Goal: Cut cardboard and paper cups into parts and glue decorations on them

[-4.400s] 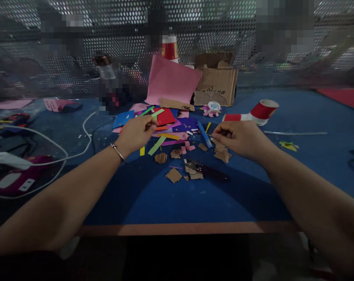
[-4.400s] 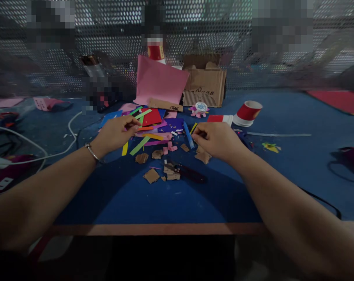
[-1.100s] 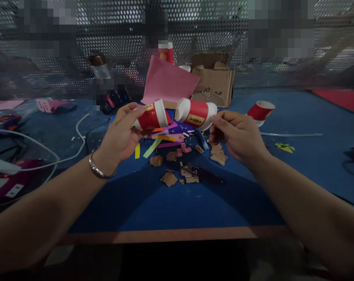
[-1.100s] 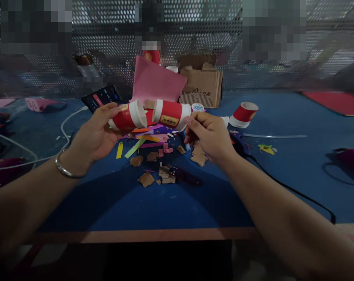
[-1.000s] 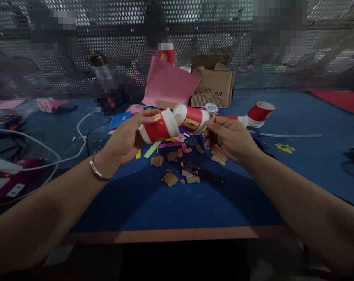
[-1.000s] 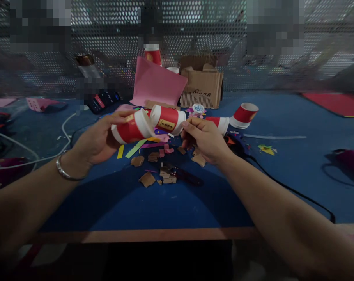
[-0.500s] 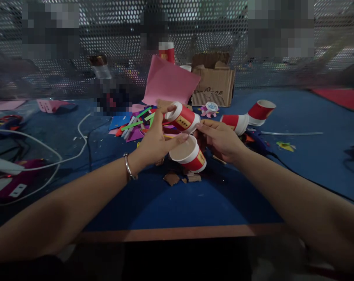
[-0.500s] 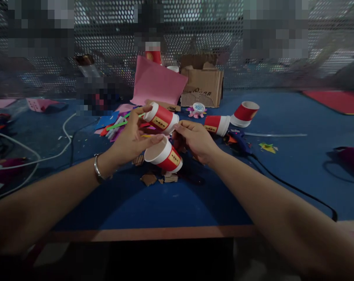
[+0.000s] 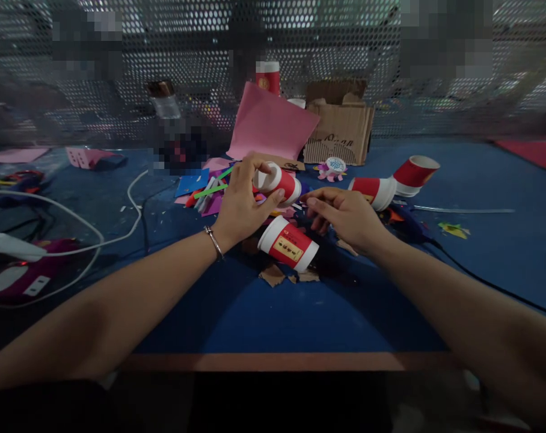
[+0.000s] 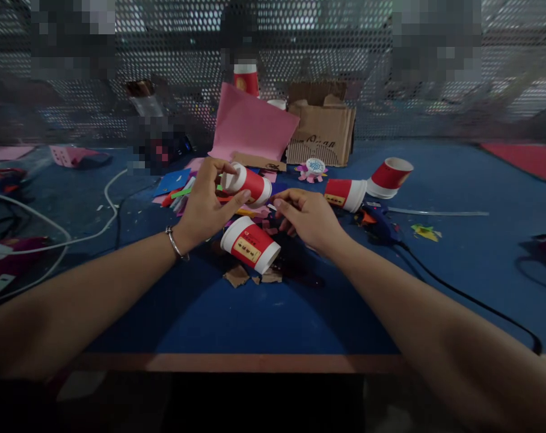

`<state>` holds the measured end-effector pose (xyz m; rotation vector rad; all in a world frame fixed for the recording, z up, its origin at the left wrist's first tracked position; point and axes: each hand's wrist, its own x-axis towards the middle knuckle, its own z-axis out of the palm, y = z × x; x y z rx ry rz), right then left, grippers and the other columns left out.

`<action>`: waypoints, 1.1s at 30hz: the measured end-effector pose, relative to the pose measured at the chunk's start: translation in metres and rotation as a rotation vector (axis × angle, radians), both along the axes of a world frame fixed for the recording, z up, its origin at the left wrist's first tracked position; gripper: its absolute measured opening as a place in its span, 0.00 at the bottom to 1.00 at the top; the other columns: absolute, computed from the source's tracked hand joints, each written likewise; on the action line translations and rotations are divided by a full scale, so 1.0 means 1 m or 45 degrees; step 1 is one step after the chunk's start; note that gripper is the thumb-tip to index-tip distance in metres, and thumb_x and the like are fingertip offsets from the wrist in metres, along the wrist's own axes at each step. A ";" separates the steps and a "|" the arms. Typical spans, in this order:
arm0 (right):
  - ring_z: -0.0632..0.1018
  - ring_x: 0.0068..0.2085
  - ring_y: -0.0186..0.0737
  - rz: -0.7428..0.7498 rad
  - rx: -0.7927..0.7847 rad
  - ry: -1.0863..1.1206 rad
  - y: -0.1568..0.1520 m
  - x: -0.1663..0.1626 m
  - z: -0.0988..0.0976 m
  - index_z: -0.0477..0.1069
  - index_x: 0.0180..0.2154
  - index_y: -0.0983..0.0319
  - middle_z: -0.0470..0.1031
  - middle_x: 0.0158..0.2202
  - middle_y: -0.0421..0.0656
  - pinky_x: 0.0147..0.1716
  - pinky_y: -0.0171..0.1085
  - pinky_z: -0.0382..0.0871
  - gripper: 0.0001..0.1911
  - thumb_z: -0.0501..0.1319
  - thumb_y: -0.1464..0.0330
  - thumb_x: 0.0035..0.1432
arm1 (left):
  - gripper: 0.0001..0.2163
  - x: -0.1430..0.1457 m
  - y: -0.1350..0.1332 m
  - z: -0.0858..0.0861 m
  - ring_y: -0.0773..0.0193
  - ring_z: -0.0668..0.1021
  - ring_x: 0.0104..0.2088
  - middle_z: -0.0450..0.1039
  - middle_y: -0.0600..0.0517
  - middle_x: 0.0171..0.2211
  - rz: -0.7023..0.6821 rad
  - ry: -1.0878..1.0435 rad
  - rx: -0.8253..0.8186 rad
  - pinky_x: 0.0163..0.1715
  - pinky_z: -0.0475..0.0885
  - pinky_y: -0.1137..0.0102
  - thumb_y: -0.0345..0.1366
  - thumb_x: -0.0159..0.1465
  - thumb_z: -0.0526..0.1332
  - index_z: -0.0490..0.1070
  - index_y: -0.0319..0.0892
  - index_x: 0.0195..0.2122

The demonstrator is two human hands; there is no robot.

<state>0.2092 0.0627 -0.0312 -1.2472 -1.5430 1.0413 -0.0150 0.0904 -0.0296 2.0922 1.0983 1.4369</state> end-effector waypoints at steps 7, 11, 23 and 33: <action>0.77 0.21 0.30 -0.104 0.173 -0.145 -0.004 0.019 0.008 0.80 0.37 0.62 0.77 0.27 0.39 0.20 0.29 0.70 0.05 0.66 0.68 0.65 | 0.14 -0.006 0.005 0.002 0.46 0.70 0.58 0.73 0.43 0.53 -0.116 0.282 -0.119 0.62 0.64 0.53 0.37 0.63 0.69 0.74 0.46 0.49; 0.77 0.22 0.31 -0.149 0.244 -0.269 -0.006 0.028 0.011 0.80 0.39 0.62 0.77 0.28 0.40 0.21 0.31 0.70 0.06 0.65 0.67 0.65 | 0.10 -0.016 -0.019 0.026 0.50 0.74 0.51 0.76 0.44 0.49 -0.055 0.270 -0.053 0.57 0.67 0.56 0.43 0.68 0.66 0.77 0.45 0.47; 0.79 0.31 0.39 0.095 0.475 -0.550 -0.020 0.025 0.014 0.82 0.41 0.58 0.83 0.36 0.44 0.31 0.39 0.70 0.11 0.65 0.59 0.67 | 0.07 -0.020 -0.051 0.046 0.63 0.77 0.29 0.77 0.50 0.33 -0.378 -0.244 -0.762 0.31 0.72 0.68 0.36 0.68 0.67 0.78 0.43 0.45; 0.74 0.24 0.35 0.327 0.047 -0.054 -0.030 0.012 0.021 0.80 0.37 0.57 0.78 0.27 0.40 0.22 0.33 0.65 0.17 0.65 0.50 0.66 | 0.03 0.010 -0.080 0.036 0.67 0.75 0.31 0.74 0.52 0.36 -0.393 -0.678 -1.180 0.28 0.71 0.72 0.34 0.70 0.63 0.70 0.43 0.39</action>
